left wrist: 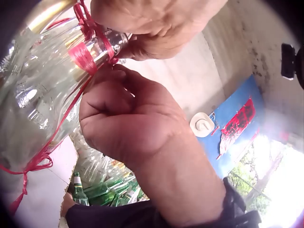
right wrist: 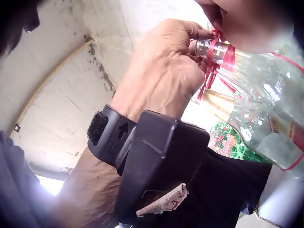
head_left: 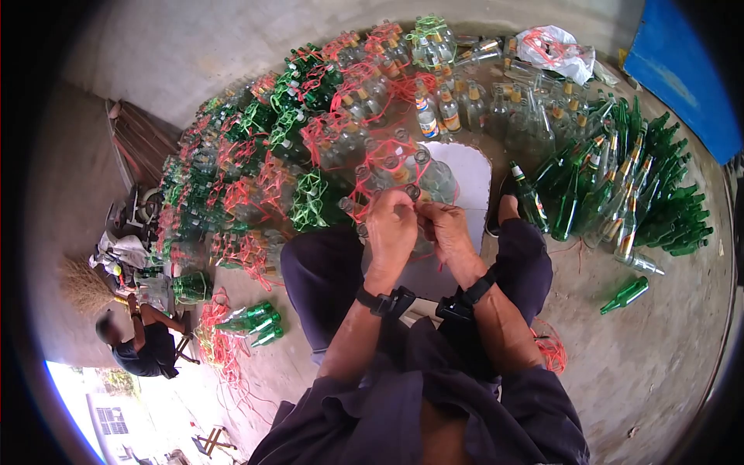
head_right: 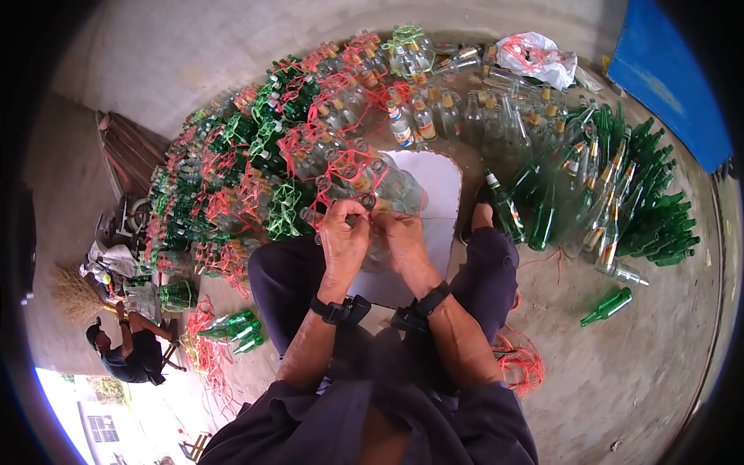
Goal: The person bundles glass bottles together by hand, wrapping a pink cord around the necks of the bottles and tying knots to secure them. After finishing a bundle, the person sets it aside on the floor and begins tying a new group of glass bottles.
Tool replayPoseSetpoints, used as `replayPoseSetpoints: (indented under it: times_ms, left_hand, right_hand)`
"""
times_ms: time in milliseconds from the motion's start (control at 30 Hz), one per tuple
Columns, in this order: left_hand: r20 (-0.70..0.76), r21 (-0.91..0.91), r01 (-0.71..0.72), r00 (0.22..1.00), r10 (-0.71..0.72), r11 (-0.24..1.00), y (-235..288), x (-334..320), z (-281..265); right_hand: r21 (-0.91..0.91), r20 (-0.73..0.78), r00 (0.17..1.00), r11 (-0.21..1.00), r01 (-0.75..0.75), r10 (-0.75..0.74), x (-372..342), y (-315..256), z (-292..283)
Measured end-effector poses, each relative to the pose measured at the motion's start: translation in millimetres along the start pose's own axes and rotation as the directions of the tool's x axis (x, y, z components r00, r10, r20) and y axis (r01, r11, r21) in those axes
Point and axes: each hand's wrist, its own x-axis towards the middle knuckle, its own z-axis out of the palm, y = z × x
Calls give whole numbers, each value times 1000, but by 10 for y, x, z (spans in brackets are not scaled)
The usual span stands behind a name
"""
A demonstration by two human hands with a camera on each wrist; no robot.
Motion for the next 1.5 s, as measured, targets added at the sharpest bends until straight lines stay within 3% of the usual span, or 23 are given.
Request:
replayPoseSetpoints:
  times_ms: [233, 300, 400, 500, 800, 967, 1033, 1100, 1133, 1500]
  left_hand:
    - [28, 46, -102, 994, 101, 994, 40, 66, -40]
    - [57, 185, -120, 992, 111, 975, 77, 91, -42]
    - [77, 255, -154, 987, 138, 955, 84, 115, -56]
    - [17, 194, -107, 994, 106, 975, 82, 101, -28]
    - [-119, 109, -141, 981, 153, 984, 40, 3, 36]
    - [-117, 129, -139, 981, 154, 982, 50, -15, 33]
    - [-110, 142, -149, 980, 165, 979, 37, 0, 18]
    - [-80, 242, -256, 956, 282, 936, 23, 13, 1]
    - [-78, 242, -255, 956, 281, 936, 28, 4, 5]
    - [-39, 18, -79, 996, 79, 997, -104, -42, -1]
  right_hand:
    - [24, 14, 999, 999, 30, -30, -16, 11, 3]
    - [8, 33, 999, 999, 38, -38, 22, 59, -52]
    - [-11, 45, 998, 999, 36, -36, 42, 57, -72]
    - [2, 33, 999, 1000, 17, -17, 29, 46, -45]
    - [18, 45, 999, 1000, -6, 5, 84, 67, -111]
    - [-29, 53, 999, 999, -13, 15, 53, 13, -91]
    - [-179, 22, 988, 972, 154, -153, 36, 15, -36]
    - [-246, 15, 982, 951, 188, -190, 33, 13, -36]
    - [-311, 13, 974, 925, 219, -227, 20, 4, -19]
    - [-261, 34, 981, 946, 191, -189, 6, 27, -7]
